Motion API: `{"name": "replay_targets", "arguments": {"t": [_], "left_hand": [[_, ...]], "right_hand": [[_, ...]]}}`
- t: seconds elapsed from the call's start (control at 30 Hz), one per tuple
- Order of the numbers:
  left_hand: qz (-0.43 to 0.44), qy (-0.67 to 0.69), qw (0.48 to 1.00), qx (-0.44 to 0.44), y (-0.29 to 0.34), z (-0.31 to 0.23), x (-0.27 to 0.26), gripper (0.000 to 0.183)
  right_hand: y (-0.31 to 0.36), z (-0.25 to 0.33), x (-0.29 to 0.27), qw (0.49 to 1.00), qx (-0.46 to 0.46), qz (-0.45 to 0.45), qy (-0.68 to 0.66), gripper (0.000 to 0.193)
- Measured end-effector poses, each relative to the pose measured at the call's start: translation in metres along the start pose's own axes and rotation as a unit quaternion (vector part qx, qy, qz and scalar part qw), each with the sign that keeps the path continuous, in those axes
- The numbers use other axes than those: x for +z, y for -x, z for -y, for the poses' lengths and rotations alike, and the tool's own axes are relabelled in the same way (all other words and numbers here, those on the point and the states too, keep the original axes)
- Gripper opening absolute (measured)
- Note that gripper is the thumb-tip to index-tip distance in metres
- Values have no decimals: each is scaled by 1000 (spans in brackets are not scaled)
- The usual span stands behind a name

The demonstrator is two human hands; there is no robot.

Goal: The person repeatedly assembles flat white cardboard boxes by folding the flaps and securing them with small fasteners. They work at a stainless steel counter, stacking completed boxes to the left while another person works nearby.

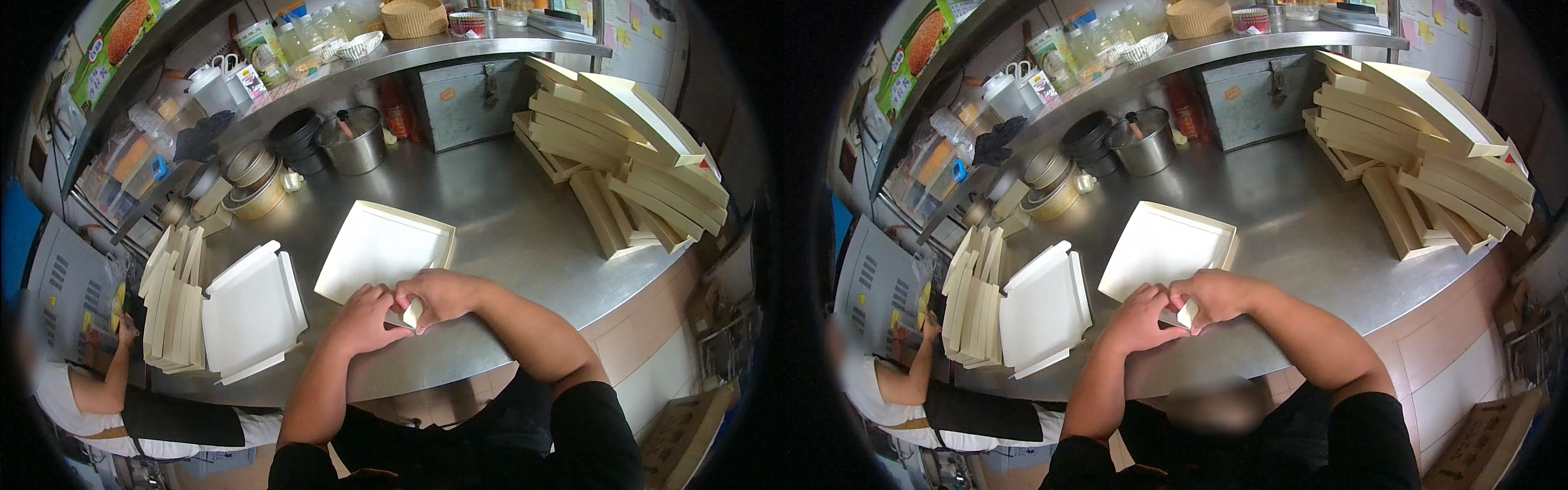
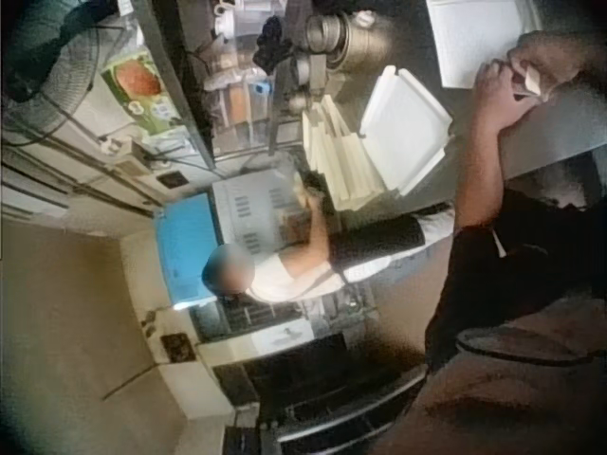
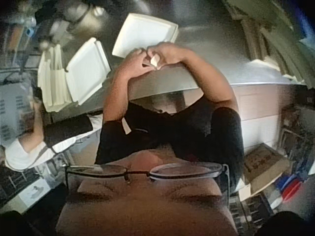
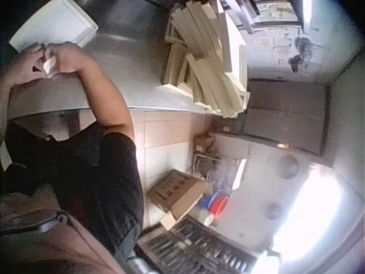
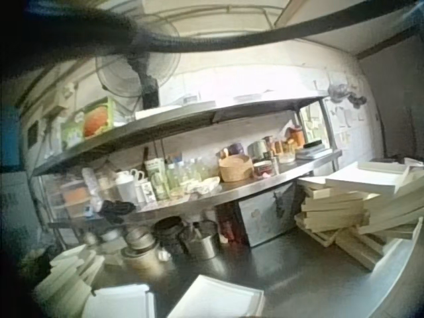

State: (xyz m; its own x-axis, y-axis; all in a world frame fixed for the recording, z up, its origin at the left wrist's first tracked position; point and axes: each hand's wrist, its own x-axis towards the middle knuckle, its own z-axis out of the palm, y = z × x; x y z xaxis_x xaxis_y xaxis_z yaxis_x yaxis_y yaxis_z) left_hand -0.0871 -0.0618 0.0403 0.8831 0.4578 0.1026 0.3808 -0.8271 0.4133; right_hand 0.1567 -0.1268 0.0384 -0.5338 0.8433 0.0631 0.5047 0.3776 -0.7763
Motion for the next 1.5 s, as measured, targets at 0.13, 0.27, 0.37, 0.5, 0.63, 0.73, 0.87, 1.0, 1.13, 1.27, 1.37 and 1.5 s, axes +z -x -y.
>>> {"name": "replay_targets", "arguments": {"t": [0.13, 0.27, 0.37, 0.5, 0.63, 0.73, 0.87, 1.0, 1.13, 1.27, 1.37, 1.5], "left_hand": [[29, 19, 999, -27, -1, 0, -2, 49], [-13, 18, 999, 38, 0, 7, -3, 31], [-35, 60, 994, 85, -2, 23, 1, 23], [-57, 84, 989, 109, -7, 26, 3, 21], [-73, 81, 988, 114, -6, 28, 5, 21], [-87, 92, 985, 114, -6, 23, 2, 21], [-90, 78, 987, 108, -5, 25, 6, 23], [-92, 79, 989, 82, -4, 27, 9, 26], [-125, 31, 986, 108, -1, 28, 18, 30], [-155, -56, 983, 85, -13, 3, 21, 28], [-154, -156, 975, 47, -15, -10, 8, 22], [-209, -129, 968, -44, 22, -9, -57, 21]], "right_hand": [[1, -1, 0, 1000, -3, -5, -9, 51], [3, 4, -2, 997, -18, -46, -53, 49], [5, 6, -3, 999, -2, -34, -18, 48], [5, -9, 2, 999, -25, -43, 12, 45], [4, -9, 2, 997, -48, -58, 13, 36], [3, -17, 3, 979, -153, -127, 37, 29], [1, -24, 2, 986, -133, -69, 67, 30], [2, -24, 7, 986, -106, -53, 115, 28], [-4, -25, 3, 988, -89, -44, 118, 24], [5, -40, -5, 971, -139, -155, 113, 18], [6, -30, -14, 924, -168, -326, 113, 13], [10, -15, -13, 851, -112, -496, 133, 12]]}}
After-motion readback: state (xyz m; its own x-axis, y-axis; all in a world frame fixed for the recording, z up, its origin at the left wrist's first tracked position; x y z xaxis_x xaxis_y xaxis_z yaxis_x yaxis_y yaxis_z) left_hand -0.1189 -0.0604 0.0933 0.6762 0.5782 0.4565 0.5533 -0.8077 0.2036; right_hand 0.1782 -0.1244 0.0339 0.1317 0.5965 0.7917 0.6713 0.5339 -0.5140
